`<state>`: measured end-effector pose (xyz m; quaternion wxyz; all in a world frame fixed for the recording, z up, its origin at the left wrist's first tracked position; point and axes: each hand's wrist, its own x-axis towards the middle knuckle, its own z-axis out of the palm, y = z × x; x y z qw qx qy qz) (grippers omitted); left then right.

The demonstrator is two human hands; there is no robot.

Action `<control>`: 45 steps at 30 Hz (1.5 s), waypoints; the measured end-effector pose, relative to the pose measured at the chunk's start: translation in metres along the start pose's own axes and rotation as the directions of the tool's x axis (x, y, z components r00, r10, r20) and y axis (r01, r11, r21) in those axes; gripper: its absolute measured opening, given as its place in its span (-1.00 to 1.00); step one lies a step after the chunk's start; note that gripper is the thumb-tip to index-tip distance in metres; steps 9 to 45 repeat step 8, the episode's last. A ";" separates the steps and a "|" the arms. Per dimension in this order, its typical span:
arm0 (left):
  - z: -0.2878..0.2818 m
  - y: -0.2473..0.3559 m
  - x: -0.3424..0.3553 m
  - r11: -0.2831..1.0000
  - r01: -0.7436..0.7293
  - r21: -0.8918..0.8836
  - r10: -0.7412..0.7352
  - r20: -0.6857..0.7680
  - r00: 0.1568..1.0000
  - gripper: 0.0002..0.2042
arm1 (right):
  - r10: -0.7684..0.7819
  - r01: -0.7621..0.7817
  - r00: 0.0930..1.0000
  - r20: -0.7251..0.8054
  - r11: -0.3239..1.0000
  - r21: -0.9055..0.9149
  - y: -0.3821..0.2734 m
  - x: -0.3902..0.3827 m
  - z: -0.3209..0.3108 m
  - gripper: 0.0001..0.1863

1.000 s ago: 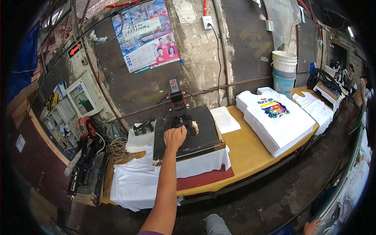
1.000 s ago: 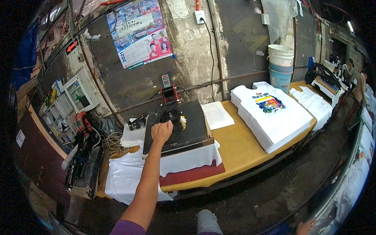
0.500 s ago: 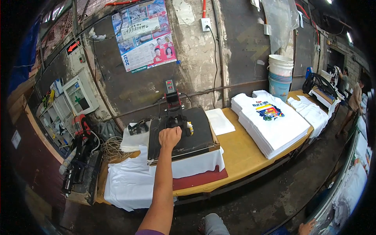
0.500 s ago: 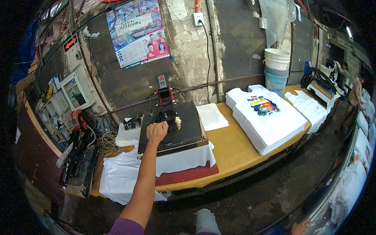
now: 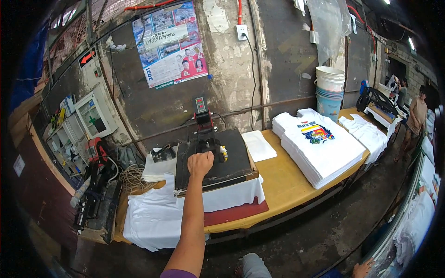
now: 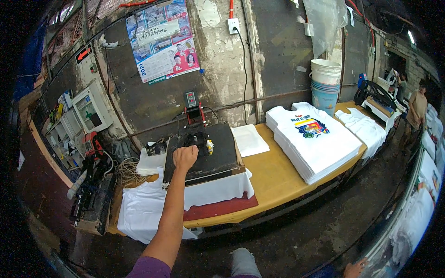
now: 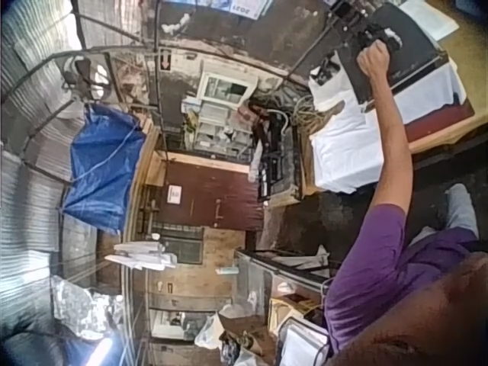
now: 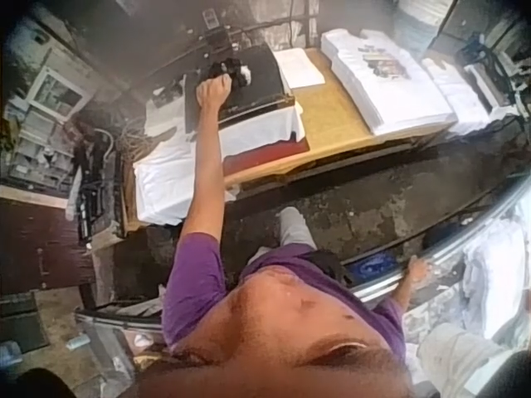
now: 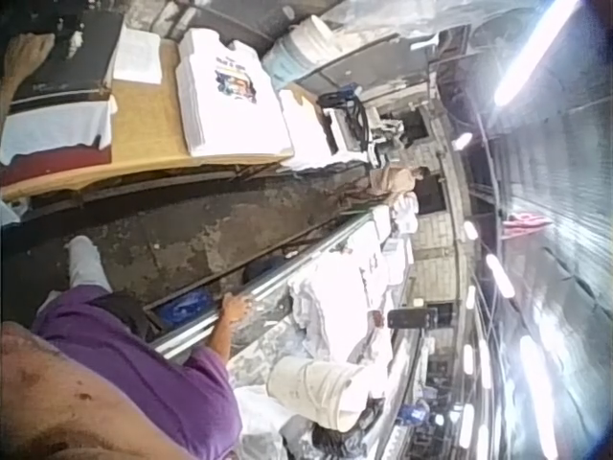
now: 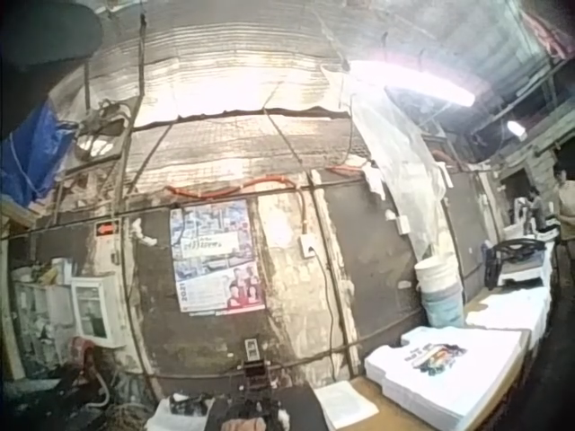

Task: Operating a heat press machine to apply graphic transfers to white shirts.

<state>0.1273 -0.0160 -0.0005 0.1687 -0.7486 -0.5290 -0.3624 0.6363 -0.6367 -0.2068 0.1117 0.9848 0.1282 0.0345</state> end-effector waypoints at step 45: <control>-0.001 0.001 0.001 1.000 0.006 0.003 -0.006 -0.003 1.000 -0.61 | 0.412 -0.428 0.883 0.226 0.903 0.027 -0.011 0.041 0.046 0.05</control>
